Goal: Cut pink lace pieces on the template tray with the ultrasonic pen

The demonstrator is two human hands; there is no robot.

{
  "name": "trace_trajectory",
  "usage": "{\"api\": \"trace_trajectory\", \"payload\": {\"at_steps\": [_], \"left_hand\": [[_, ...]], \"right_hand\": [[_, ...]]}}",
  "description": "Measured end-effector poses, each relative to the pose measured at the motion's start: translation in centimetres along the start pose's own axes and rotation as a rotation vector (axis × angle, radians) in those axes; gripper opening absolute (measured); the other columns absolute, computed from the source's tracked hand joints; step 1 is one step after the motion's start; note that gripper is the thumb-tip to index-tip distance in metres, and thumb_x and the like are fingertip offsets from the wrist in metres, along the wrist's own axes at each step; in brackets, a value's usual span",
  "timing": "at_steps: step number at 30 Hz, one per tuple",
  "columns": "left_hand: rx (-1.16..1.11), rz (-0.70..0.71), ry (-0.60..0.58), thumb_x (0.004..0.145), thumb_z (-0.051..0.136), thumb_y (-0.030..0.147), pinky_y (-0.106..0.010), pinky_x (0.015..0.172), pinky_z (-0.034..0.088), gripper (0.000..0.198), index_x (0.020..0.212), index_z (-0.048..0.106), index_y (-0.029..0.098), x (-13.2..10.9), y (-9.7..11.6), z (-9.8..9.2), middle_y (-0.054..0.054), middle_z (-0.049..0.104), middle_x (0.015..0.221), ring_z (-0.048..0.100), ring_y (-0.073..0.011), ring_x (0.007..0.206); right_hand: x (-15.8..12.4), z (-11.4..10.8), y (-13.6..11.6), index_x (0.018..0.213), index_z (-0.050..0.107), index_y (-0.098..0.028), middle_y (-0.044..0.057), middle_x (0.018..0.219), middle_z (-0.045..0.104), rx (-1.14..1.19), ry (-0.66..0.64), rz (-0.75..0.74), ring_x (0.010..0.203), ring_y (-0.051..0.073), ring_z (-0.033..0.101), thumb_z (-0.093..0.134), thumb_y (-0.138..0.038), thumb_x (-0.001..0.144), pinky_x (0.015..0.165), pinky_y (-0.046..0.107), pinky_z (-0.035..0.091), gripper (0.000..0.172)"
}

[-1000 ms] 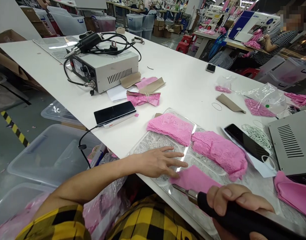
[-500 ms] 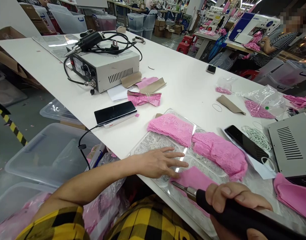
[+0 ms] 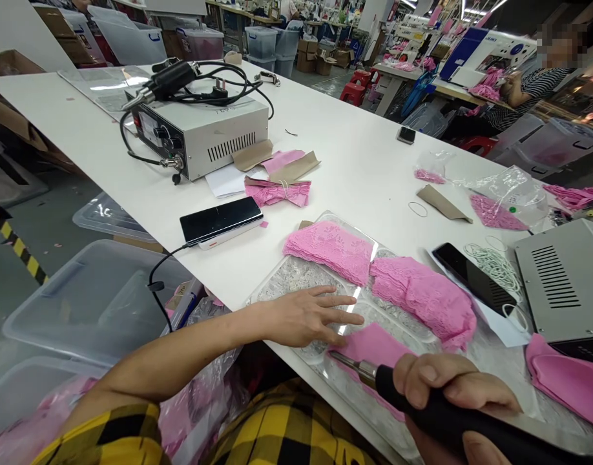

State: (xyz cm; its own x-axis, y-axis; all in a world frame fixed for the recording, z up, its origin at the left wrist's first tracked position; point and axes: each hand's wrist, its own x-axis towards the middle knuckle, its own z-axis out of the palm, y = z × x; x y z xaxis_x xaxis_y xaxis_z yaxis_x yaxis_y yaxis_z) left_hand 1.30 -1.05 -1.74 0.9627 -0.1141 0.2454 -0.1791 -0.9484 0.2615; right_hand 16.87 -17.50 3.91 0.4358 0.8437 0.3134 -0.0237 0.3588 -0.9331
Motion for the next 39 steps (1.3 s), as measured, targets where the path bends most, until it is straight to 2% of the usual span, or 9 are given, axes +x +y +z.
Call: {"api": "trace_trajectory", "payload": {"at_steps": [4, 7, 9, 11, 15, 20, 25, 31, 39], "left_hand": [[-0.039, 0.003, 0.016, 0.084, 0.055, 0.004, -0.047, 0.119, 0.026, 0.035, 0.110, 0.072, 0.022, 0.0, -0.1, -0.1, -0.005, 0.049, 0.148, 0.033, -0.0276, 0.144], [-0.088, -0.033, 0.129, 0.081, 0.049, -0.003, -0.042, 0.116, 0.034, 0.043, 0.109, 0.072, 0.019, -0.2, -0.1, -0.6, -0.006, 0.052, 0.145, 0.035, -0.0252, 0.143], [-0.107, -0.074, 0.221, 0.078, 0.045, -0.006, -0.039, 0.112, 0.040, 0.045, 0.104, 0.073, 0.018, -0.6, -0.1, -1.0, -0.008, 0.056, 0.140, 0.040, -0.0238, 0.141], [-0.107, -0.096, 0.259, 0.078, 0.044, -0.005, -0.040, 0.108, 0.043, 0.044, 0.100, 0.073, 0.019, -1.3, 0.0, -1.2, -0.009, 0.061, 0.135, 0.046, -0.0234, 0.136], [-0.080, -0.093, 0.224, 0.081, 0.044, -0.004, -0.041, 0.107, 0.043, 0.045, 0.104, 0.073, 0.022, -2.6, 0.6, -0.8, -0.008, 0.063, 0.132, 0.051, -0.0235, 0.130], [-0.022, -0.090, 0.151, 0.086, 0.047, 0.003, -0.045, 0.111, 0.036, 0.042, 0.116, 0.069, 0.024, -3.2, 1.1, -0.2, -0.009, 0.056, 0.140, 0.047, -0.0262, 0.134], [0.025, -0.075, 0.087, 0.090, 0.049, 0.009, -0.045, 0.115, 0.029, 0.037, 0.118, 0.067, 0.025, -3.1, 1.1, 0.0, -0.007, 0.052, 0.145, 0.042, -0.0262, 0.138], [0.066, -0.077, 0.072, 0.090, 0.051, 0.011, -0.043, 0.117, 0.027, 0.035, 0.118, 0.066, 0.026, -3.1, 1.1, 0.1, -0.005, 0.051, 0.146, 0.040, -0.0240, 0.140], [0.044, -0.074, 0.083, 0.090, 0.050, 0.009, -0.045, 0.115, 0.029, 0.036, 0.118, 0.066, 0.025, -3.2, 1.1, 0.1, -0.006, 0.051, 0.146, 0.041, -0.0254, 0.139]], "right_hand": [[0.1, 0.3, 0.1, 0.087, 0.059, -0.022, 0.000, 0.077, 0.053, 0.026, -0.044, -0.079, 0.061, 0.013, 0.053, 0.060, -0.030, 0.082, 0.056, 0.032, 0.052, 0.010], [0.3, 0.1, 0.4, 0.090, 0.060, -0.021, 0.001, 0.080, 0.053, 0.035, -0.011, -0.132, 0.061, 0.012, 0.053, 0.059, -0.032, 0.082, 0.053, 0.031, 0.050, 0.014], [0.4, -0.3, 0.7, 0.091, 0.060, -0.021, 0.001, 0.082, 0.052, 0.042, 0.041, -0.133, 0.062, 0.012, 0.052, 0.059, -0.032, 0.081, 0.056, 0.031, 0.049, 0.015], [0.5, -0.7, 1.0, 0.091, 0.061, -0.022, 0.001, 0.085, 0.052, 0.048, 0.087, -0.107, 0.063, 0.012, 0.051, 0.059, -0.033, 0.081, 0.060, 0.034, 0.049, 0.015], [0.5, -1.3, 1.3, 0.093, 0.061, -0.024, 0.001, 0.087, 0.052, 0.051, 0.100, -0.075, 0.063, 0.013, 0.051, 0.059, -0.034, 0.081, 0.062, 0.035, 0.048, 0.016], [0.5, -1.1, 1.6, 0.095, 0.062, -0.026, 0.001, 0.089, 0.050, 0.071, 0.073, -0.047, 0.064, 0.013, 0.051, 0.059, -0.035, 0.081, 0.064, 0.036, 0.048, 0.017], [0.8, -1.0, 2.0, 0.098, 0.061, -0.023, 0.002, 0.089, 0.052, 0.063, 0.022, -0.123, 0.063, 0.013, 0.052, 0.057, -0.032, 0.082, 0.061, 0.035, 0.049, 0.018], [0.9, -1.1, 2.0, 0.095, 0.060, -0.022, 0.001, 0.087, 0.053, 0.064, 0.009, -0.127, 0.065, 0.013, 0.052, 0.060, -0.032, 0.083, 0.061, 0.034, 0.050, 0.015], [1.0, -0.8, 1.8, 0.092, 0.060, -0.020, 0.001, 0.085, 0.055, 0.083, -0.009, -0.150, 0.065, 0.012, 0.055, 0.061, -0.029, 0.084, 0.061, 0.033, 0.052, 0.012]]}}
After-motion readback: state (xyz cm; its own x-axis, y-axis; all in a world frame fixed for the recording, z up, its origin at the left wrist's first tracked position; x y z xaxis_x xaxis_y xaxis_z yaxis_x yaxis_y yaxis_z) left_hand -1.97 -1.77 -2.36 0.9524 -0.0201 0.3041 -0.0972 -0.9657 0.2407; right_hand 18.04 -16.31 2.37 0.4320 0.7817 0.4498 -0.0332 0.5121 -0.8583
